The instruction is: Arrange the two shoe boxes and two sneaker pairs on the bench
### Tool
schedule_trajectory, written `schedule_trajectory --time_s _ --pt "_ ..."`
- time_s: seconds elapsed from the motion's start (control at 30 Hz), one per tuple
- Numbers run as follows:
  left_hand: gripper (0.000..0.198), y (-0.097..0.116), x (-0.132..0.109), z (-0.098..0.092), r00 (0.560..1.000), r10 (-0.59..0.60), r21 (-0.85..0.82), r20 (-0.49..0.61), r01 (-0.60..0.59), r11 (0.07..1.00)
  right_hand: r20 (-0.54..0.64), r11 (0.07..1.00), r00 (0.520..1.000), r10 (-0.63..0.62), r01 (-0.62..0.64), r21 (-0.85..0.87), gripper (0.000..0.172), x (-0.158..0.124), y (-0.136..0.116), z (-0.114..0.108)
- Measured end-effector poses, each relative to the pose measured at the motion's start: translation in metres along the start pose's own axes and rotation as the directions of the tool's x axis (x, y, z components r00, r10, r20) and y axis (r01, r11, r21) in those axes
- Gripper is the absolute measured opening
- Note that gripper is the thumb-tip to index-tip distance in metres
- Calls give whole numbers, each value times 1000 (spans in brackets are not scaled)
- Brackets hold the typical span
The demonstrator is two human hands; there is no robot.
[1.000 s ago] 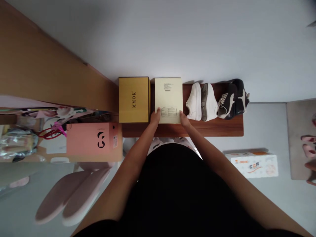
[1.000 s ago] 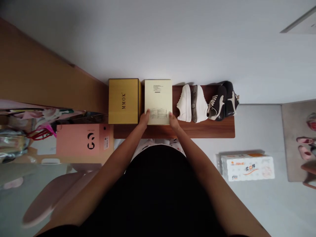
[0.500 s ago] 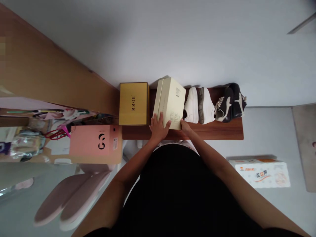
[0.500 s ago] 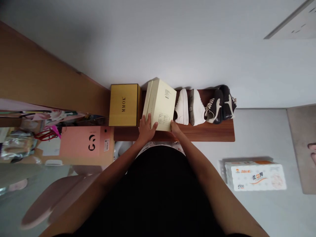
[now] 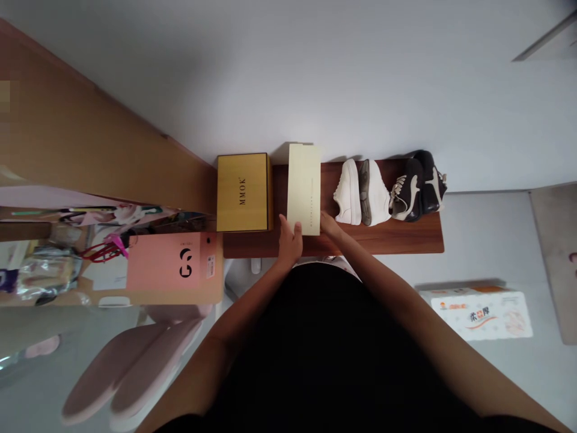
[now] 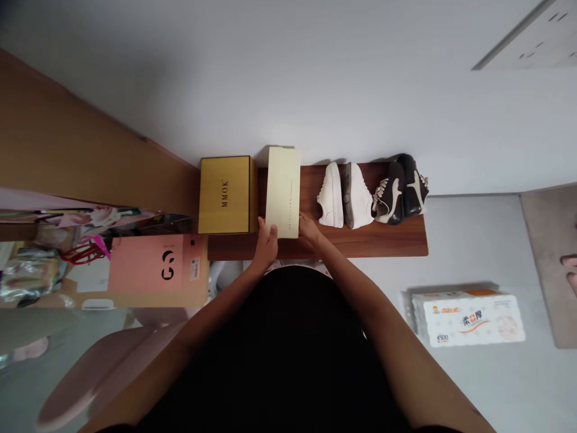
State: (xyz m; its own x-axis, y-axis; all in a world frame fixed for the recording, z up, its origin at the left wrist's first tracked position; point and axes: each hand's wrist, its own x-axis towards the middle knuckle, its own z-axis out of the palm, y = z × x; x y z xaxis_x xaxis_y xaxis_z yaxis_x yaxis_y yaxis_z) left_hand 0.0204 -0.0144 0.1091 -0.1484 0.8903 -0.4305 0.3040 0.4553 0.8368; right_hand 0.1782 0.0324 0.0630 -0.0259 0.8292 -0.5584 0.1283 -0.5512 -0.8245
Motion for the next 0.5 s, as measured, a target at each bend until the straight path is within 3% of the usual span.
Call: schedule_trajectory --time_s 0.1,0.27,0.4,0.5 --pt "77 2 5 -12 1000 -19 -5 25 19 1000 91 985 992 92 -104 135 64 -18 -7 5" --pt "70 8 3 -19 998 -7 33 65 5 999 101 991 992 82 -92 96 66 -35 -12 5" --pt "66 3 4 -6 995 -3 -15 99 4 1000 58 989 996 65 -72 128 64 -39 0 -11" --pt "61 -8 19 10 988 -77 -56 136 85 995 -41 996 998 -36 39 75 68 -38 14 -33"
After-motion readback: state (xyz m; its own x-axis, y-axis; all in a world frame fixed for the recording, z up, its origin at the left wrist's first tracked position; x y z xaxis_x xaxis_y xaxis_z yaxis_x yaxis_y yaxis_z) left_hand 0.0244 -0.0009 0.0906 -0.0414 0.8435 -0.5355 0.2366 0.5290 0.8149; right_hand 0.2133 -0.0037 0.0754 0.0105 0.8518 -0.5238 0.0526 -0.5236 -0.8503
